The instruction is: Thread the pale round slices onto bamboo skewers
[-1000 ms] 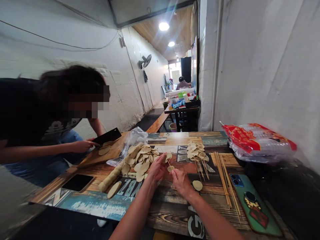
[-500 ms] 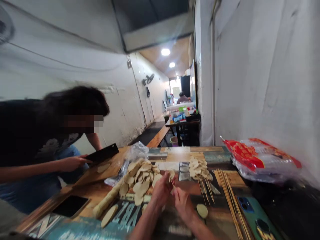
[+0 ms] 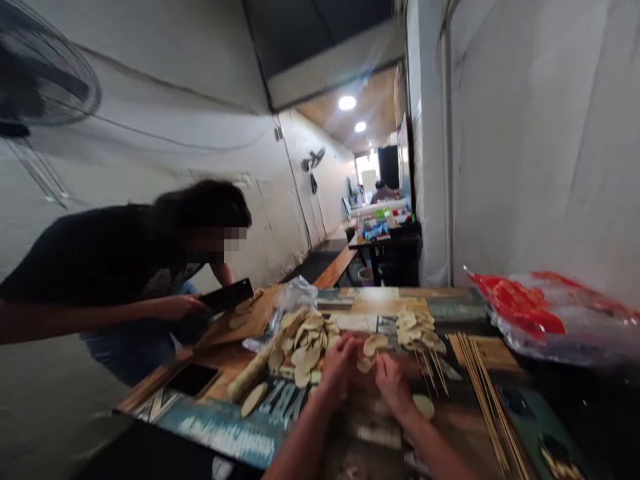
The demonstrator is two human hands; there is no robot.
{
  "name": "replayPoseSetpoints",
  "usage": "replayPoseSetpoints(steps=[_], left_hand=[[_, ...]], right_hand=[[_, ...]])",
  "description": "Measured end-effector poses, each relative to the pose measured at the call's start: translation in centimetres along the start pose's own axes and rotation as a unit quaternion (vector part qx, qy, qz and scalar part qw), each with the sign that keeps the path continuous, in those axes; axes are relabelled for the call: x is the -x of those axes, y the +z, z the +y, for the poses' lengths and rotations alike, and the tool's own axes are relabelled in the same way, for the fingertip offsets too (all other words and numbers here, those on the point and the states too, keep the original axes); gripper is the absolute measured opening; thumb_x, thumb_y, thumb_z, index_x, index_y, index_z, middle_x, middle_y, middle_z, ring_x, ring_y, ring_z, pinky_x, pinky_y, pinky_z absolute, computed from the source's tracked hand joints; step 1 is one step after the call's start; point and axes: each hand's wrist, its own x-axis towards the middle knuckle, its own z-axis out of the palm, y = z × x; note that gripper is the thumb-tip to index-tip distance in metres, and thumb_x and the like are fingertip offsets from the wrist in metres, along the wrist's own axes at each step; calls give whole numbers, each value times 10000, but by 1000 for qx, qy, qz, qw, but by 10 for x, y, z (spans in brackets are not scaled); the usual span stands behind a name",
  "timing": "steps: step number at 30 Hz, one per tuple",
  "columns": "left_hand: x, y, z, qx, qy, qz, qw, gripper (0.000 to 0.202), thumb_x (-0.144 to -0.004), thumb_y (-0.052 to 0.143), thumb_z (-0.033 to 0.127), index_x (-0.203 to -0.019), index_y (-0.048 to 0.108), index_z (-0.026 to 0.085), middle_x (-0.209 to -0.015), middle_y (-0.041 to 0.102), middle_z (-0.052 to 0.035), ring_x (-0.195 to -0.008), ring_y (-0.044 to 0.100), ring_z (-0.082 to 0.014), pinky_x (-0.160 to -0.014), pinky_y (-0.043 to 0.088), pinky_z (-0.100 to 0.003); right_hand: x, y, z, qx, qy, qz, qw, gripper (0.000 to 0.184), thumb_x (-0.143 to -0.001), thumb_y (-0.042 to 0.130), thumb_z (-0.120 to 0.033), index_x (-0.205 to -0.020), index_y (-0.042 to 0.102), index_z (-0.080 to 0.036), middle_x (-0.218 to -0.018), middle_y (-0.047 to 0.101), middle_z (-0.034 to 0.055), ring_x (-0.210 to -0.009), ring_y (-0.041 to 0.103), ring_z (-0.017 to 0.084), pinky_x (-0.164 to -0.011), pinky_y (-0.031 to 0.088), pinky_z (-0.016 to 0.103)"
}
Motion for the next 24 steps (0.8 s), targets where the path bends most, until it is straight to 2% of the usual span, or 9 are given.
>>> replayPoseSetpoints(steps=[2,3,6,9,10,12,14,18,24], left_hand=[[-9,-29,15,-175,60,11,983,329,-761,664,397,-1007,720,185,-904,719,-91,-862,645,-209,-817,492,-333],[-14,-44,21,-274,90,-6,957,293,-784,630,314,-1036,719,194,-966,722,-92,-910,639,-211,-866,477,-344],[-27,-77,34,-528,150,-111,828,361,-753,589,125,-1075,718,224,-1154,688,-86,-1105,572,-241,-1003,394,-388],[-37,-88,41,-653,166,-189,715,413,-718,611,83,-1094,707,224,-1167,677,-88,-1140,534,-270,-1004,382,-400],[-40,-89,42,-674,167,-208,689,392,-719,611,80,-1074,711,214,-1139,681,-97,-1121,539,-275,-989,389,-398],[-46,-87,44,-693,172,-235,660,369,-731,604,80,-1063,707,200,-1089,683,-111,-1080,551,-276,-961,402,-390],[-51,-85,45,-693,187,-249,651,385,-744,604,96,-1102,686,213,-1075,669,-108,-1056,554,-270,-938,411,-382],[-59,-85,44,-666,221,-273,658,390,-726,622,107,-1092,672,236,-1099,637,-85,-1068,547,-251,-948,404,-364],[-74,-97,39,-584,209,-294,727,512,-622,623,61,-1114,651,199,-1043,664,-74,-982,592,-237,-878,444,-334]], right_hand=[[-2,-4,1,-9,24,-12,1000,526,-884,239,-569,-673,577,-225,-552,599,56,-509,548,181,-521,401,279],[-3,-5,1,-12,33,-5,999,501,-879,249,-546,-671,571,-223,-522,576,43,-498,535,178,-503,382,275],[-2,-7,-1,-29,39,-9,999,424,-864,289,-476,-660,562,-224,-468,534,16,-483,523,174,-474,353,263],[0,-9,-6,-40,42,-26,998,393,-862,311,-444,-671,573,-223,-452,526,7,-483,530,178,-471,354,263],[1,-10,-8,-41,43,-31,998,391,-864,313,-437,-678,579,-221,-456,533,8,-489,536,180,-475,359,264],[1,-12,-10,-40,47,-35,997,388,-866,311,-419,-684,587,-216,-468,547,11,-499,544,181,-483,370,265],[1,-13,-11,-39,49,-37,997,381,-864,312,-403,-691,593,-212,-484,561,14,-508,549,180,-492,376,265],[1,-13,-11,-34,56,-50,997,391,-868,302,-406,-706,598,-208,-498,567,17,-512,549,181,-509,384,268],[2,-13,-9,-29,61,-56,996,379,-869,320,-404,-709,602,-207,-511,578,16,-522,559,178,-524,391,262]])
